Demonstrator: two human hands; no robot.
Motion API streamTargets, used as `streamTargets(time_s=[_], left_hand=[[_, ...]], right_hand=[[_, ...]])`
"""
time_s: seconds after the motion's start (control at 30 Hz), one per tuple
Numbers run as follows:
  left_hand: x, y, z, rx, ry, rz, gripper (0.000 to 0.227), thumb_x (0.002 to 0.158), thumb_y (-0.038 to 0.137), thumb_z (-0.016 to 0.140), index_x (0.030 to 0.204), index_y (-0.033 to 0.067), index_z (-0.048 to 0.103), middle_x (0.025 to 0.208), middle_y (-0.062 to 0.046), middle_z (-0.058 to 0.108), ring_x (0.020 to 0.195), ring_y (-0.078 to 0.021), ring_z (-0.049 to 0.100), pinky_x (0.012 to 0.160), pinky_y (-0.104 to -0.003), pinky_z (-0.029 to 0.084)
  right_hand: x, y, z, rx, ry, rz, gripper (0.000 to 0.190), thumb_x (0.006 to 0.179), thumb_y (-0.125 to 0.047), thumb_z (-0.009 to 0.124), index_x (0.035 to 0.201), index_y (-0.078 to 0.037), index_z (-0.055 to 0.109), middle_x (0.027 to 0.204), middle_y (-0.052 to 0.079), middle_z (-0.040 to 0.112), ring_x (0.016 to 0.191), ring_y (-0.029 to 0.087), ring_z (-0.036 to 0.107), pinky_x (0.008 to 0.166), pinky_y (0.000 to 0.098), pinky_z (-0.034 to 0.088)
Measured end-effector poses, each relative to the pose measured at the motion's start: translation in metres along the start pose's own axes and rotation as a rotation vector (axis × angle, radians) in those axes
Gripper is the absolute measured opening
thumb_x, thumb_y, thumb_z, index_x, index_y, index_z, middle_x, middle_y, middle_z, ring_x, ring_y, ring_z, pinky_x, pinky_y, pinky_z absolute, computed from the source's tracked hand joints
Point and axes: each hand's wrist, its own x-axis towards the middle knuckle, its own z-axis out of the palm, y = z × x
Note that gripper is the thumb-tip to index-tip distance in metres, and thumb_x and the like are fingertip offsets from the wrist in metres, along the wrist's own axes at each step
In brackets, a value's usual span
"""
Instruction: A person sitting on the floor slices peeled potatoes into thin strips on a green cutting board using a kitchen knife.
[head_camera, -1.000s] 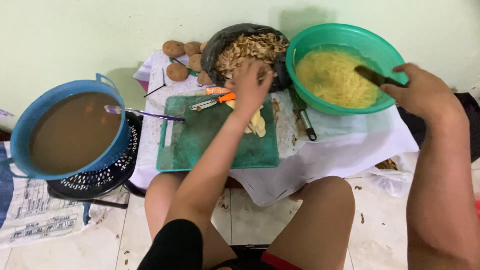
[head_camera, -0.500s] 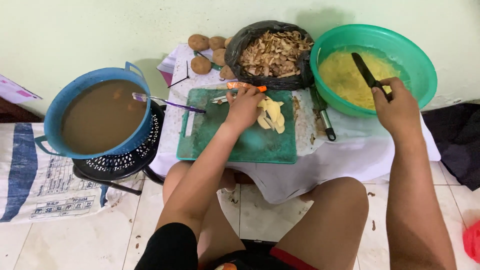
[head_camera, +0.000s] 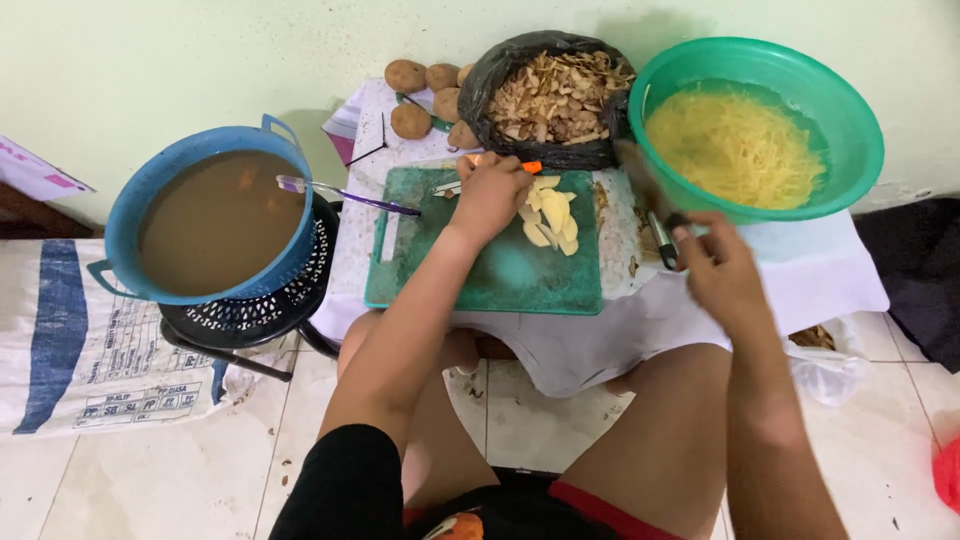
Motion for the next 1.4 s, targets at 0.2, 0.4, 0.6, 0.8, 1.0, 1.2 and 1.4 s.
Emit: streamTargets(time_s=[0.2,0.4,0.6,0.8,1.0,1.2,1.4], left_hand=[[-0.018,0.008,-0.023,-0.21,0.22,-0.371,0.015,0.103,0.034,0.063,0.105,0.023,0.073,0.092,0.003,0.065,0.093,-0.0215,0.064,0.084,-0.04,0.029],[-0.079,0.012,-0.027,-0.402,0.13,-0.616,0.017,0.101,0.038,0.064,0.107,0.0251,0.073,0.098,0.004,0.073,0.103,-0.0189,0.069,0.086,-0.04,0.031],[-0.108,0.032,-0.059,-0.675,0.101,-0.64,0.017,0.102,0.027,0.068,0.106,0.0118,0.076,0.099,-0.007,0.075,0.103,-0.0253,0.07,0.093,-0.038,0.041],[-0.114,0.039,-0.068,-0.763,0.139,-0.658,0.021,0.102,0.021,0.068,0.11,0.0029,0.075,0.098,-0.016,0.072,0.104,-0.0308,0.068,0.097,-0.042,0.046],[-0.115,0.041,-0.066,-0.767,0.151,-0.659,0.02,0.102,0.021,0.068,0.11,0.0047,0.075,0.095,-0.013,0.072,0.103,-0.0275,0.067,0.1,-0.04,0.044],[-0.12,0.03,-0.04,-0.593,0.183,-0.592,0.014,0.094,0.023,0.069,0.097,0.011,0.075,0.086,0.006,0.064,0.068,-0.0101,0.053,0.09,-0.031,0.024],[-0.12,0.033,-0.044,-0.615,0.236,-0.603,0.012,0.093,0.021,0.07,0.098,0.0109,0.075,0.083,0.006,0.063,0.068,-0.0097,0.052,0.089,-0.03,0.026]], right_hand=[[-0.035,-0.06,0.046,-0.239,-0.146,0.125,0.044,0.105,-0.039,0.054,0.144,-0.018,0.057,0.118,0.024,0.068,0.111,0.042,0.066,0.091,0.0549,0.052],[0.049,-0.051,0.036,-0.64,-0.294,-0.132,0.04,0.103,-0.027,0.056,0.141,-0.02,0.063,0.128,0.022,0.069,0.117,0.047,0.064,0.1,0.0567,0.049],[0.077,-0.109,0.038,-0.681,-0.399,-0.076,0.037,0.102,-0.016,0.059,0.137,-0.015,0.069,0.129,0.026,0.069,0.121,0.052,0.062,0.102,0.0617,0.047],[0.093,-0.105,0.039,-0.699,-0.476,-0.014,0.041,0.099,-0.02,0.061,0.14,-0.019,0.068,0.124,0.028,0.069,0.116,0.049,0.065,0.097,0.0598,0.051],[0.085,-0.1,0.026,-0.68,-0.549,0.038,0.041,0.093,-0.026,0.066,0.132,-0.016,0.072,0.131,0.026,0.07,0.12,0.053,0.063,0.101,0.0613,0.049],[0.094,-0.095,0.008,-0.756,-0.575,-0.028,0.04,0.09,-0.02,0.067,0.13,-0.023,0.072,0.115,0.0,0.079,0.098,0.022,0.07,0.09,0.0358,0.056],[0.082,-0.101,0.054,-0.738,-0.513,-0.177,0.041,0.09,-0.023,0.066,0.13,-0.028,0.07,0.124,0.005,0.07,0.105,0.028,0.066,0.093,0.0396,0.053]])
